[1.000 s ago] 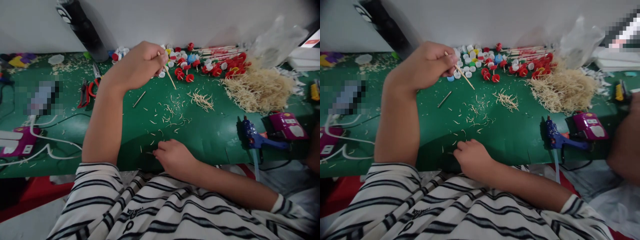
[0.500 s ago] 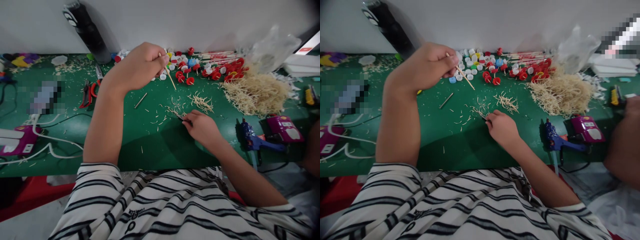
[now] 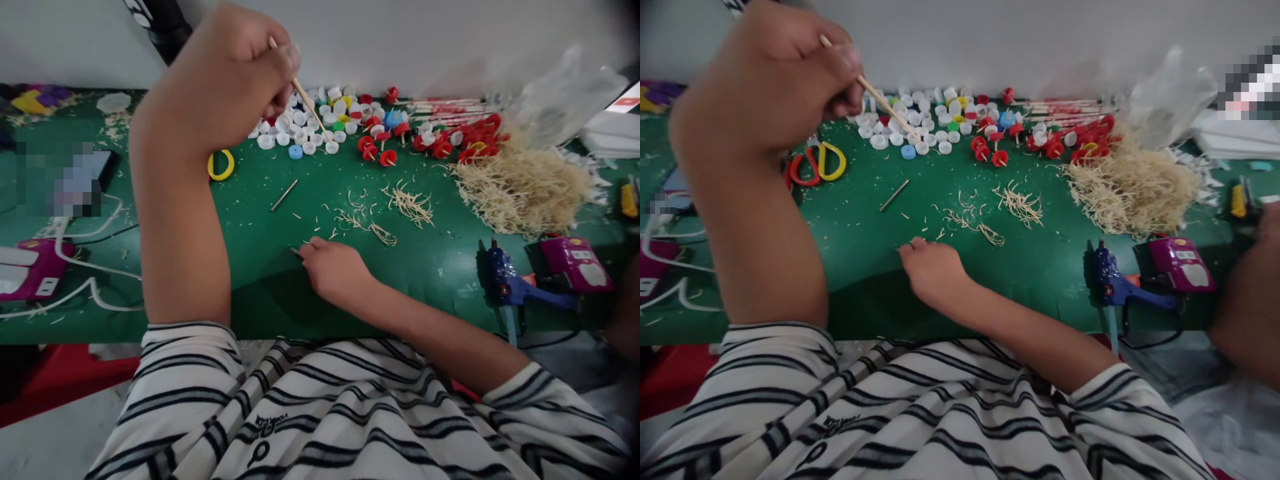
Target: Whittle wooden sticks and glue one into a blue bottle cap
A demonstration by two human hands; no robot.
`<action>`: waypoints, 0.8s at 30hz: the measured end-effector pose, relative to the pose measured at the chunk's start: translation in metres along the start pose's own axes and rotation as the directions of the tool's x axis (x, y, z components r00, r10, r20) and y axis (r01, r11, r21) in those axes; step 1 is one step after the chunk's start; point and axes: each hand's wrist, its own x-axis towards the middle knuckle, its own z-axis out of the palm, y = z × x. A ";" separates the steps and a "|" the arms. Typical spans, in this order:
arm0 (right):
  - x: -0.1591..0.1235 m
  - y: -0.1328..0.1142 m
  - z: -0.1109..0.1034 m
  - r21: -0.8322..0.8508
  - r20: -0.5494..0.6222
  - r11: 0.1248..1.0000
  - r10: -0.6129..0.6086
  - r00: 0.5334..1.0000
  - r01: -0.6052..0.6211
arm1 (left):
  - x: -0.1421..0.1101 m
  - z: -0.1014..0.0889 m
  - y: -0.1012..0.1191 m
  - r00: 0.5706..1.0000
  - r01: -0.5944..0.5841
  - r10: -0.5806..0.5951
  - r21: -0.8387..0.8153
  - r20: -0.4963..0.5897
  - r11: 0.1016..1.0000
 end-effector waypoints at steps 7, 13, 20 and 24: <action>0.019 0.061 -0.015 0.012 -0.100 0.935 0.353 0.930 -0.354 | 0.003 0.005 0.002 0.999 0.038 -0.039 0.060 0.011 0.997; 0.011 0.060 -0.017 0.030 -0.135 0.920 0.392 0.910 -0.392 | 0.001 0.005 0.005 0.999 0.039 -0.040 0.079 0.011 0.996; 0.051 0.014 -0.011 0.063 -0.143 0.989 0.138 0.980 -0.130 | 0.002 0.006 0.003 0.996 0.065 -0.072 0.143 0.047 0.988; 0.067 0.025 -0.012 0.036 -0.179 0.981 0.194 0.965 -0.190 | 0.003 0.006 0.005 0.991 0.097 -0.111 0.172 0.078 0.980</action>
